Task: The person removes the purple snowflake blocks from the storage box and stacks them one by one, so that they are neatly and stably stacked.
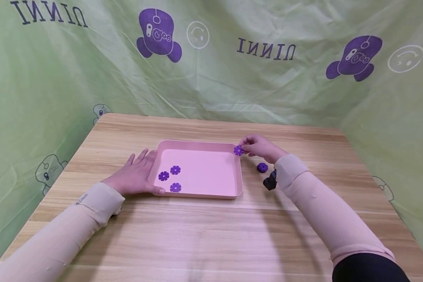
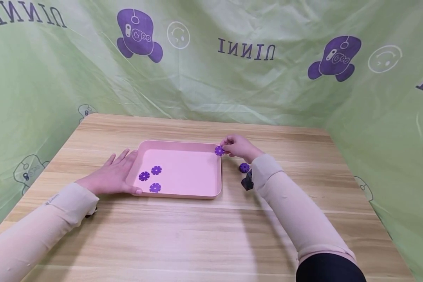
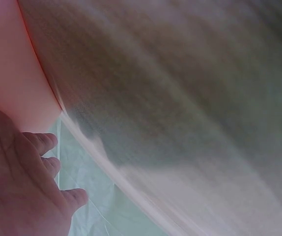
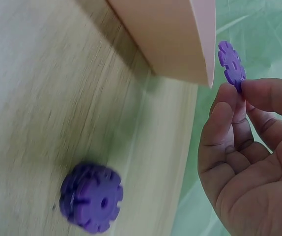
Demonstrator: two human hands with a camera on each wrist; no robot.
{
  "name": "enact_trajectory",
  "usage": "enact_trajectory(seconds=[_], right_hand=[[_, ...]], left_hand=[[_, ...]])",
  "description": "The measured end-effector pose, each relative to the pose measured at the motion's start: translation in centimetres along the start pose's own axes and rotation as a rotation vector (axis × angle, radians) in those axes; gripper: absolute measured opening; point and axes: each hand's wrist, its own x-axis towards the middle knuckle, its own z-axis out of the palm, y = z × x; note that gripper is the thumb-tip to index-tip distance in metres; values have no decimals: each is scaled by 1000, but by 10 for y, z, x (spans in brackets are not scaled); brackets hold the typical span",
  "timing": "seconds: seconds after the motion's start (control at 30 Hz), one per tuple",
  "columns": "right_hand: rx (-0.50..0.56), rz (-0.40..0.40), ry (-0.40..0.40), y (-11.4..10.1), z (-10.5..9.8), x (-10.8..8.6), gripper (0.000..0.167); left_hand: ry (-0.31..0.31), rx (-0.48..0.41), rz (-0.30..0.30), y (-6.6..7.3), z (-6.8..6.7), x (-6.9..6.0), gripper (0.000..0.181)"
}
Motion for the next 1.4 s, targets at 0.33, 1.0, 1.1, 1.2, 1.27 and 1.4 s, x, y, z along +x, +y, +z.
enact_trajectory(seconds=[0.33, 1.0, 1.1, 1.2, 1.27, 1.4], right_hand=[[0, -8, 16, 13, -16, -10, 21], [-6, 56, -11, 42, -42, -31, 20], [-6, 65, -19, 45, -44, -33, 20], [-12, 84, -16, 50, -45, -34, 21], [-26, 90, -15, 53, -46, -35, 21], [-33, 86, -23, 56, -47, -37, 21]], left_hand=[[-1, -2, -3, -1, -1, 1, 143], [-2, 0, -1, 0, 0, 0, 142], [0, -9, 2, 0, 0, 0, 142], [1, -15, 4, 0, 0, 0, 141], [1, -14, 4, 0, 0, 0, 141], [-5, -9, 1, -1, 0, 0, 141]])
